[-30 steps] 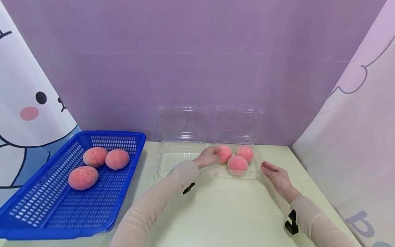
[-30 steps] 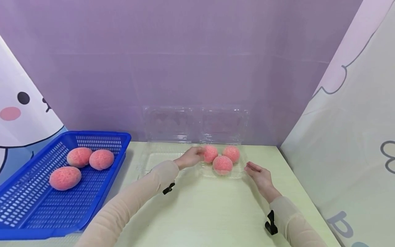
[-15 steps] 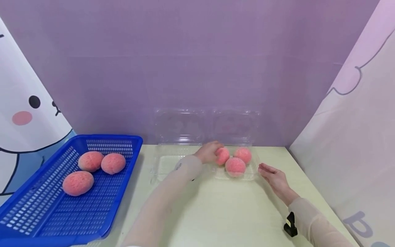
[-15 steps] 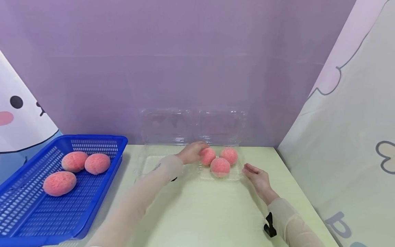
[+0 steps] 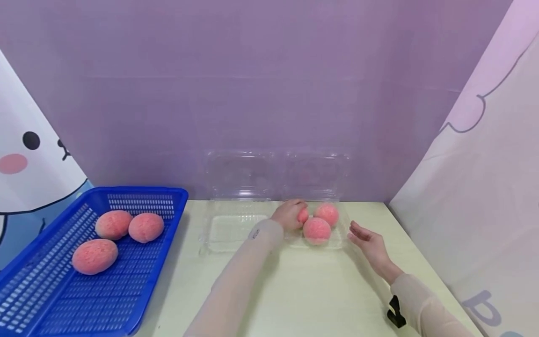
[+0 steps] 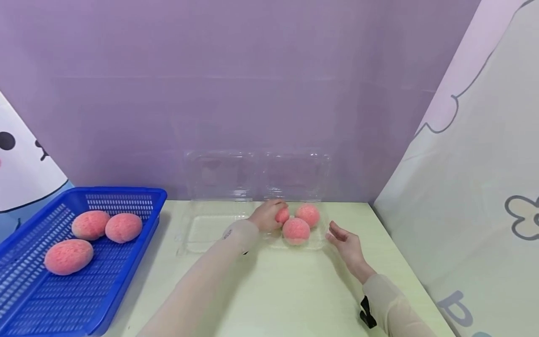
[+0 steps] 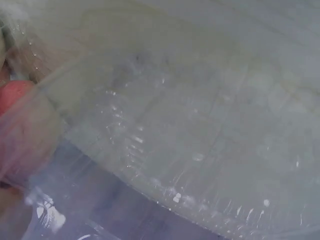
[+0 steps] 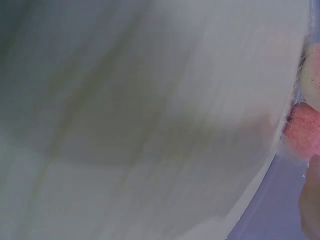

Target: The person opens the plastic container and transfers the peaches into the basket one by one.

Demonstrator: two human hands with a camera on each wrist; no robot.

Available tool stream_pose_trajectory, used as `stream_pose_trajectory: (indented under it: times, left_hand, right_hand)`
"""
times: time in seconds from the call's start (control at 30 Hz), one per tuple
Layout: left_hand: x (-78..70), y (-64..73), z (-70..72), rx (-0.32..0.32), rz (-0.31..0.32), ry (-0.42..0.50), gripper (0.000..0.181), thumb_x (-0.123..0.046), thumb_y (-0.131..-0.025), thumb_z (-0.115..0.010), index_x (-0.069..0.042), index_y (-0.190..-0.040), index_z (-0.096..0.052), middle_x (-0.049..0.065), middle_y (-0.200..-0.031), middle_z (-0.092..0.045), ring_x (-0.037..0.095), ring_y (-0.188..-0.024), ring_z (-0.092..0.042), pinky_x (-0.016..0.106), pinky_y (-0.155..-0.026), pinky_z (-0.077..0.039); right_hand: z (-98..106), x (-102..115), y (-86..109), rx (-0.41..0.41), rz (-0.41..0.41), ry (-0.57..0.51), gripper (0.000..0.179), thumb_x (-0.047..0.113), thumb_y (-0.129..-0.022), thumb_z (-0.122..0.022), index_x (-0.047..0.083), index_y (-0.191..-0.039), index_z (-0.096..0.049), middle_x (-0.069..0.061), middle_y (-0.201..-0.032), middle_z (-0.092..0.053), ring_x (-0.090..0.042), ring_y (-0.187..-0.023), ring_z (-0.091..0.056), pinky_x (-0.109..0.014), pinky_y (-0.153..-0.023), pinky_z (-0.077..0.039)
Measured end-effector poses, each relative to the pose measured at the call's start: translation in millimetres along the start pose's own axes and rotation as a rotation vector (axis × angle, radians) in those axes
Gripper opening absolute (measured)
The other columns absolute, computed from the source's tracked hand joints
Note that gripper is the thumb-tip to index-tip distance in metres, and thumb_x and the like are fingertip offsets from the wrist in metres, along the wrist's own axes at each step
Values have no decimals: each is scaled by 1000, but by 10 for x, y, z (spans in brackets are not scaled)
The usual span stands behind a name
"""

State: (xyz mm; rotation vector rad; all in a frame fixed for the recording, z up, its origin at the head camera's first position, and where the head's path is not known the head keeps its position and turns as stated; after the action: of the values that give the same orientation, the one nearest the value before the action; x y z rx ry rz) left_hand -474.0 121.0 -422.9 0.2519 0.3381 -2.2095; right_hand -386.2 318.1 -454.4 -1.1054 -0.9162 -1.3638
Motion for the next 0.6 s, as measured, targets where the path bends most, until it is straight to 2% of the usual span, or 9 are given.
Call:
stream_pose_trajectory:
  times: [0.13,0.2,0.3,0.43,0.6]
  left_hand:
    - [33,-4,-20,-34,4,8,66,-18,-76,-69,-13,-136,-43,2,-143,-39,20,-133,-34,36,-111,-27]
    - [39,-7,-18,-43,5,30,67,-18,-76,-70,-12,-136,-43,2,-143,-39,20,-133,-34,36,-110,-28]
    - [51,-5,-17,-46,13,48,69,-20,-75,-70,-12,-137,-41,1,-143,-38,20,-133,-33,36,-111,-27]
    - [73,8,-43,-9,45,51,78,-22,-70,-74,-15,-139,-38,1,-146,-34,21,-135,-30,38,-111,-26]
    - [71,-3,-86,52,68,-22,86,-27,-65,-77,-18,-140,-36,2,-146,-33,22,-135,-30,38,-110,-28]
  right_hand:
    - [-4,14,1,16,22,52,54,17,-90,-58,-3,-136,-38,-17,-139,-36,6,-114,-45,-5,-84,-42]
    - [0,2,-5,20,22,61,54,19,-90,-58,-2,-136,-39,-17,-139,-38,4,-115,-46,-5,-83,-43]
    - [5,-30,-19,15,21,52,54,21,-90,-58,-1,-135,-40,-18,-137,-39,10,-108,-49,-6,-83,-43]
    - [0,-74,-42,0,17,-10,54,18,-89,-59,-3,-134,-40,-20,-135,-39,16,-99,-52,-7,-83,-44]
    - [-9,-119,-57,-5,3,-57,54,16,-89,-59,-5,-134,-39,-20,-134,-37,16,-97,-52,-7,-83,-44]
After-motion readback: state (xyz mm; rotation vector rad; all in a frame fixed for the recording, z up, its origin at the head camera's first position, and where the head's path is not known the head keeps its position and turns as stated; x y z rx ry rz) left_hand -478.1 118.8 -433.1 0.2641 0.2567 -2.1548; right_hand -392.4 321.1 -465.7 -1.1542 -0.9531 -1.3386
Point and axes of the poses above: each hand's wrist, its own y-axis away from the middle knuckle, its own z-axis out of the back of the hand, x = y × z, the point moved 10 cm from there along -y, towards the middle knuckle
